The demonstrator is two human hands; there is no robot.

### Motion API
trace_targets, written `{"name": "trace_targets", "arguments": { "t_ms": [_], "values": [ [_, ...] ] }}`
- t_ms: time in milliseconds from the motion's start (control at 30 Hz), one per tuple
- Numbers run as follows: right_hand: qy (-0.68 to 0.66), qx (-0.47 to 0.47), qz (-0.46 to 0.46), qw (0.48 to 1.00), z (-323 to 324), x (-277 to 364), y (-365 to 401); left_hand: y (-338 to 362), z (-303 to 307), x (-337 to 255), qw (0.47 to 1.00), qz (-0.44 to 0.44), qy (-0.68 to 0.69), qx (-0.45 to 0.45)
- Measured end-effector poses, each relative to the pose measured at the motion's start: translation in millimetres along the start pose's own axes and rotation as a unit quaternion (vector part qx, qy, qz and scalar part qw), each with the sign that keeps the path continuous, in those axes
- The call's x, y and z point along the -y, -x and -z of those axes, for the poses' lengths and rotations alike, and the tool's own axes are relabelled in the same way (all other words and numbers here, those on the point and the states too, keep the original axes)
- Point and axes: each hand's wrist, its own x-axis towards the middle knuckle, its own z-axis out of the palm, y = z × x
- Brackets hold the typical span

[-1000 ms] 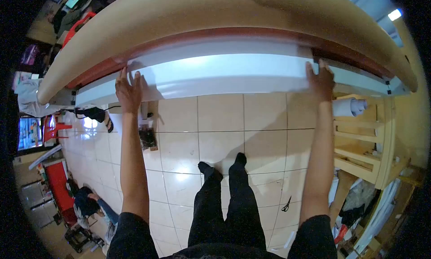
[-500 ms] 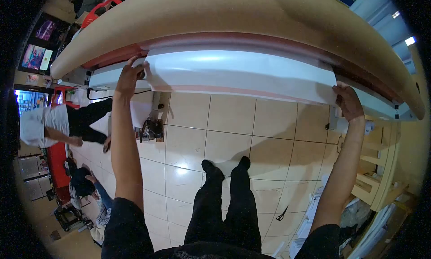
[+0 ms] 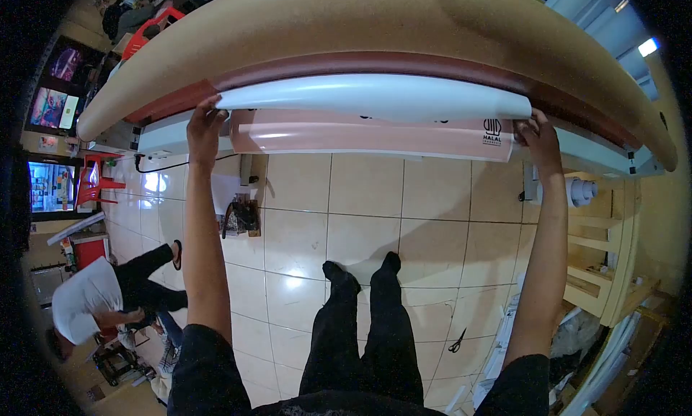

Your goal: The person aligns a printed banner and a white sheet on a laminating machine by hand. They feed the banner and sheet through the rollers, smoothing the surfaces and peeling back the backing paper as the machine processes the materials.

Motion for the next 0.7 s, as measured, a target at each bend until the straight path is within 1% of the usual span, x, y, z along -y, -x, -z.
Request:
{"name": "trace_targets", "arguments": {
  "t_ms": [33, 67, 100, 133, 167, 200, 233, 267, 300, 367, 400, 433, 467, 500, 533, 567, 600, 633, 667, 700],
  "values": [
    [-0.001, -0.001, 0.001, 1.0, -8, 16, 10, 4, -4, -5, 1.0, -0.012, -0.026, 0.005],
    [0.189, -0.087, 0.055, 0.977, -16, 33, 21, 9, -9, -9, 0.999, 0.031, -0.029, -0.014],
    [0.37, -0.168, 0.106, 0.907, -22, 43, 27, 9, -10, -8, 0.999, 0.032, -0.029, -0.014],
    [0.327, -0.193, 0.238, 0.894, -34, 36, 24, 9, -11, -5, 0.999, 0.01, -0.049, -0.02],
    [0.39, -0.161, 0.296, 0.857, -43, 30, 24, 10, -12, -3, 0.997, -0.011, -0.069, -0.026],
    [0.45, -0.128, 0.35, 0.812, -69, 44, 31, 12, -12, -1, 0.997, -0.007, -0.07, -0.022],
    [0.477, -0.089, 0.351, 0.801, -96, 70, 39, 11, -11, 0, 0.994, -0.017, -0.106, -0.029],
    [0.468, -0.067, 0.416, 0.777, -113, 76, 34, 8, -13, -1, 0.989, -0.031, -0.141, -0.038],
    [0.465, -0.073, 0.433, 0.768, -130, 79, 30, 7, -17, -2, 0.989, -0.034, -0.14, -0.036],
    [0.473, -0.084, 0.454, 0.75, -148, 72, 15, 6, -20, -4, 0.972, -0.051, -0.217, -0.073],
    [0.472, -0.086, 0.453, 0.751, -153, 71, 10, 7, -20, -4, 0.966, -0.071, -0.239, -0.068],
    [0.487, -0.108, 0.463, 0.733, -157, 70, 5, 11, -25, -15, 0.966, -0.072, -0.241, -0.068],
    [0.502, -0.128, 0.472, 0.713, -160, 68, 3, 15, -33, -23, 0.919, -0.17, -0.344, -0.096],
    [0.502, -0.127, 0.472, 0.714, -162, 66, 3, 20, -42, -32, 0.851, -0.263, -0.438, -0.122],
    [0.502, -0.117, 0.47, 0.717, -165, 64, 3, 24, -48, -38, 0.867, -0.273, -0.412, -0.058],
    [0.501, -0.105, 0.468, 0.72, -167, 63, 3, 28, -63, -40, 0.847, -0.277, -0.453, -0.023],
    [0.501, -0.101, 0.47, 0.719, -168, 65, 4, 37, -82, -44, 0.831, -0.33, -0.448, -0.01],
    [0.474, -0.1, 0.476, 0.734, -169, 69, 6, 39, -99, -46, 0.817, -0.366, -0.445, 0.02],
    [0.445, -0.098, 0.481, 0.749, -171, 73, 7, 40, -114, -47, 0.813, -0.395, -0.426, 0.041],
    [0.444, -0.093, 0.486, 0.747, -173, 74, 8, 39, -126, -50, 0.804, -0.415, -0.421, 0.059]
  ]
}}
